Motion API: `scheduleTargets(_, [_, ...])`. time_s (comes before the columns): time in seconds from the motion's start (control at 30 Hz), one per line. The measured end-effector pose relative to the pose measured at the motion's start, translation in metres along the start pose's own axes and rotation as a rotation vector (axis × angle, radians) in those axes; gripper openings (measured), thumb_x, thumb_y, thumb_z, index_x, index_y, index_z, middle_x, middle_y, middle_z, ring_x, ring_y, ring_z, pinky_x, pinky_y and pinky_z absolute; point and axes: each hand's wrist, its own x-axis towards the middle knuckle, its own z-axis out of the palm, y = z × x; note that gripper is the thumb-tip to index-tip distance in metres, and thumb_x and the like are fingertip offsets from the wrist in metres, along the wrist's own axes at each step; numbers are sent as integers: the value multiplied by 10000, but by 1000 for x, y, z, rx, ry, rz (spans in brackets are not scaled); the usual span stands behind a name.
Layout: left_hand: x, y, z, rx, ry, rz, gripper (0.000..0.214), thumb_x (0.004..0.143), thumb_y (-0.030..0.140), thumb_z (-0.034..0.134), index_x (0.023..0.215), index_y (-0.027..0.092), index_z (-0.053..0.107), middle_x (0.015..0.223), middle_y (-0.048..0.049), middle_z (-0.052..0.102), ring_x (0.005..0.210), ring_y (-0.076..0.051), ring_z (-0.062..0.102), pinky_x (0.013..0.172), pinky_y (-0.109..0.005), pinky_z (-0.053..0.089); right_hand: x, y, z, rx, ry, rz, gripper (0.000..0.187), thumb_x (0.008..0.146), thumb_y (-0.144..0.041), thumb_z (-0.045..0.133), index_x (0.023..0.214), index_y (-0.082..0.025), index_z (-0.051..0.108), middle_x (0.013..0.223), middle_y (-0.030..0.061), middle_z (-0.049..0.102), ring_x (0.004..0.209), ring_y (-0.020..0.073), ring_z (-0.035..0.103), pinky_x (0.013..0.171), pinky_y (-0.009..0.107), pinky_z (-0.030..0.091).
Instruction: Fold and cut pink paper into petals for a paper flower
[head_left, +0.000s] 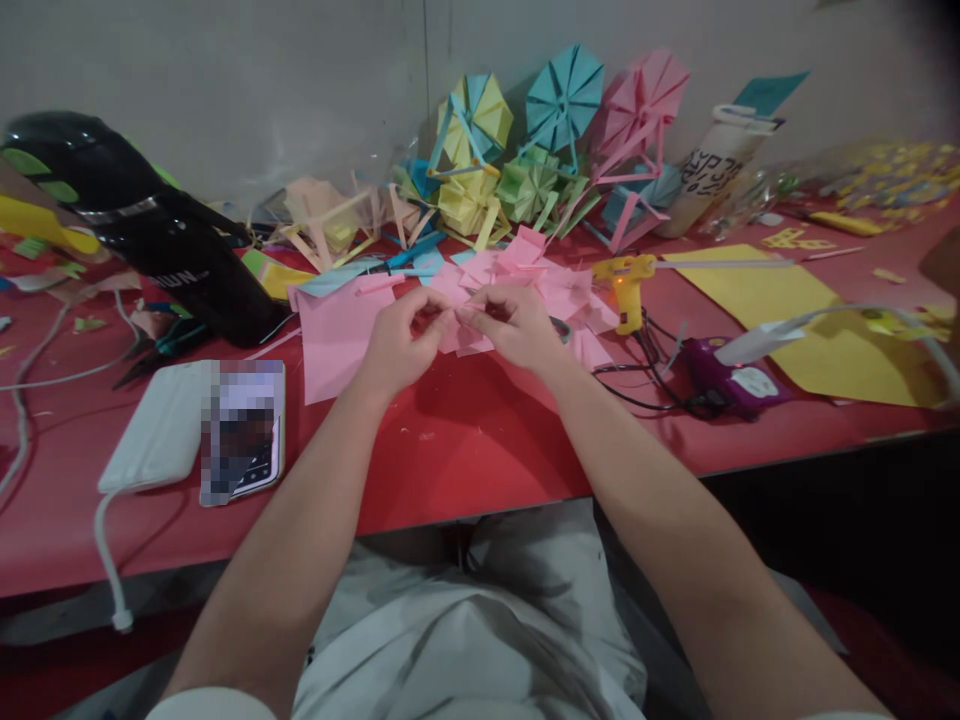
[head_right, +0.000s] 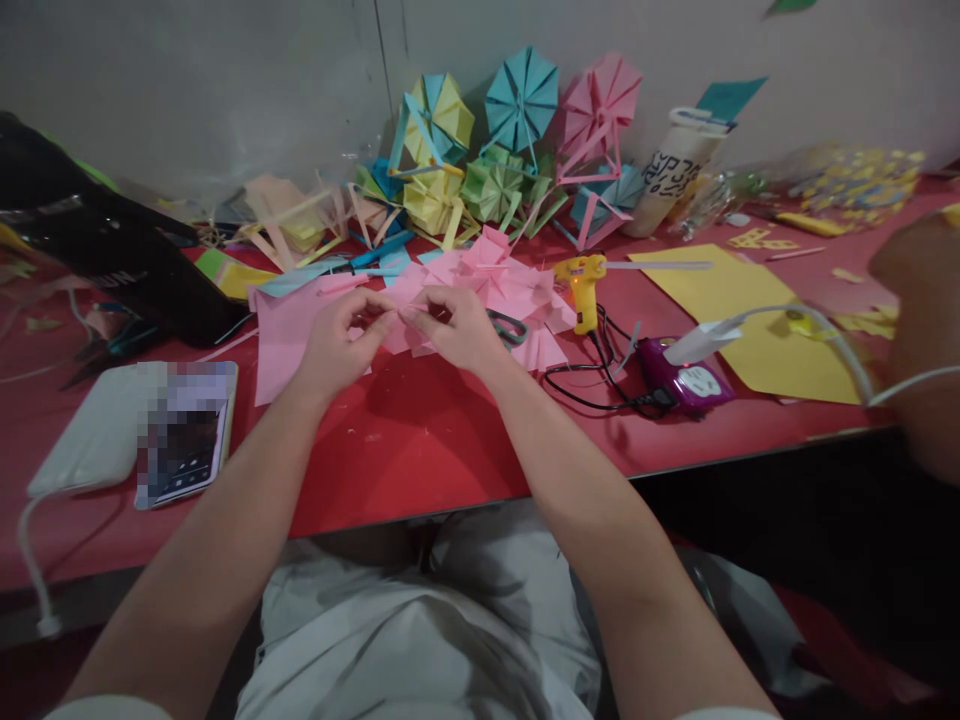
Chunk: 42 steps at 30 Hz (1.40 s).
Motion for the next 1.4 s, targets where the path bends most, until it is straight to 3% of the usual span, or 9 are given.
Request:
scheduleTargets(0.27, [1,-5,-2,-17,61,-114,97,777,160,588,703,209,548,671,9,610,643,-140,543,640,-303,446,-1,-2,6,12,-56,1,500,860,-634,630,648,-189,545,622,-17,491,605,114,424,581,281,355])
scheduleTargets(0.5, [3,-2,-2,-162,-22,-134,75,790,259,629,748,197,628,745,-18,684,688,-150,596,680,-305,491,0,1,-1,-7,-50,21,530,846,-646,648,595,-198,518,592,-8,517,575,112,436,555,277,370])
scheduleTargets(0.77, [3,-11,-5,-136,47,-178,81,772,267,691,744,193,671,760,-41,731,701,-168,647,699,-327,541,-3,0,-4,125,-200,149,572,771,-688,718,562,-205,494,495,-10,577,449,102,518,477,255,396])
scheduleTargets(0.87, [3,-11,-6,-219,20,-212,160,767,340,735,782,185,694,803,-51,743,753,-177,671,748,-338,571,-1,1,-5,122,-161,143,575,765,-672,730,533,-202,495,497,-1,582,443,102,530,473,259,409])
scheduleTargets(1.0, [4,-12,-5,-329,16,-286,288,695,423,813,771,175,688,775,-44,719,727,-172,663,685,-321,584,0,2,-5,179,-94,172,541,740,-639,768,561,-199,509,508,-8,567,454,101,528,485,263,440])
scheduleTargets(1.1, [4,-15,-3,-363,59,-345,293,665,403,833,740,174,667,714,-25,686,664,-154,640,622,-302,586,1,5,-2,248,-45,187,478,718,-616,793,720,-205,550,584,-16,595,519,125,581,512,269,473])
scheduleTargets(1.2, [5,-18,0,-400,127,-372,204,700,316,789,771,179,655,720,-14,680,672,-152,652,635,-305,606,2,8,1,165,110,143,450,739,-592,783,830,-198,585,710,4,631,582,122,576,531,271,454])
scheduleTargets(1.27, [5,-17,2,-386,169,-352,156,719,268,757,791,185,646,768,-19,697,725,-163,678,684,-318,619,1,8,2,65,176,88,442,792,-600,735,740,-197,562,680,-1,587,582,108,512,539,271,410])
scheduleTargets(1.4, [2,-9,4,-297,91,-223,100,756,240,725,798,193,647,855,-38,734,853,-181,708,832,-342,601,-1,4,4,-4,90,45,533,867,-670,617,634,-208,489,595,-18,495,579,114,443,552,283,359])
